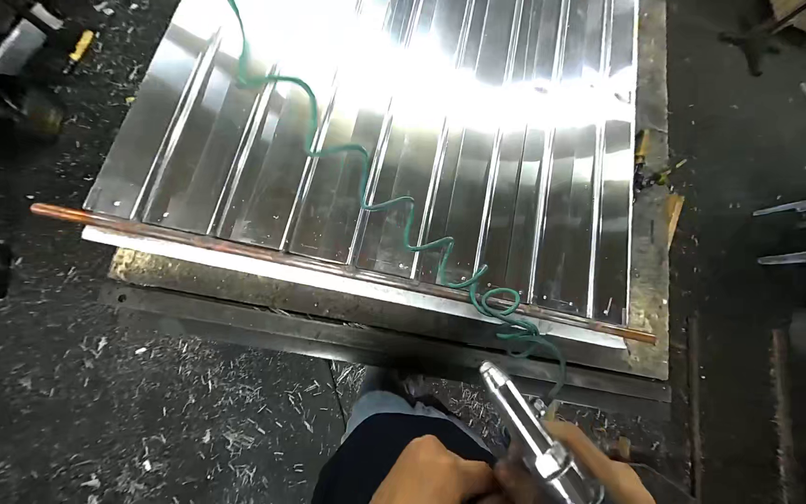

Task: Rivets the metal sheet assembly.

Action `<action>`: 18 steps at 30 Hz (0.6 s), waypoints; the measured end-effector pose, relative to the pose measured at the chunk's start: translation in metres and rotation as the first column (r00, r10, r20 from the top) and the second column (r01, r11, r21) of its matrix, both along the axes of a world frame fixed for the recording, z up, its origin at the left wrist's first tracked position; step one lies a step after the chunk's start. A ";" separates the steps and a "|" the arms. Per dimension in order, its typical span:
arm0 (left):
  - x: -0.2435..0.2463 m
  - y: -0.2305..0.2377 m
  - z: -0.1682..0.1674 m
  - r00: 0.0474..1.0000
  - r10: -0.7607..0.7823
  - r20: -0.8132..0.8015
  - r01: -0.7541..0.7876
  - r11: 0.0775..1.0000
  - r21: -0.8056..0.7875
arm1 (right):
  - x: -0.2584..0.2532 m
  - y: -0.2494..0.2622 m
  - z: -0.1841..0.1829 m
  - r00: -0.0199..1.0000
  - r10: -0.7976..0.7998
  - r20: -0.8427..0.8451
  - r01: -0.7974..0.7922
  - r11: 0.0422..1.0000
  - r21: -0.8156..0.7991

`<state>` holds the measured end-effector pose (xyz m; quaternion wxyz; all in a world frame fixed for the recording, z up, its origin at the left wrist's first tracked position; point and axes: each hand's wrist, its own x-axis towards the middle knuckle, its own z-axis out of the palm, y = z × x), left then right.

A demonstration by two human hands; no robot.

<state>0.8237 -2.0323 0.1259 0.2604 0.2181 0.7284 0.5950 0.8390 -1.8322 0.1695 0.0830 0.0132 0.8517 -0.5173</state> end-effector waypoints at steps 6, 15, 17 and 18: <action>0.034 0.007 -0.012 0.915 0.264 0.306 -0.339 0.914 0.225 | 0.028 0.019 -0.026 0.948 0.092 -0.303 -0.043 0.986 0.162; 0.001 0.009 -0.020 0.281 0.212 0.936 -0.890 0.424 0.171 | 0.017 0.028 -0.018 0.958 0.286 -0.004 -0.284 0.951 0.127; -0.021 0.014 -0.022 0.257 0.149 0.955 -0.885 0.432 0.171 | 0.001 0.022 -0.013 0.953 0.302 -0.001 -0.298 0.940 0.167; -0.031 0.016 -0.021 0.239 0.128 0.963 -0.884 0.438 0.161 | -0.007 0.020 -0.012 0.955 0.298 -0.001 -0.293 0.937 0.189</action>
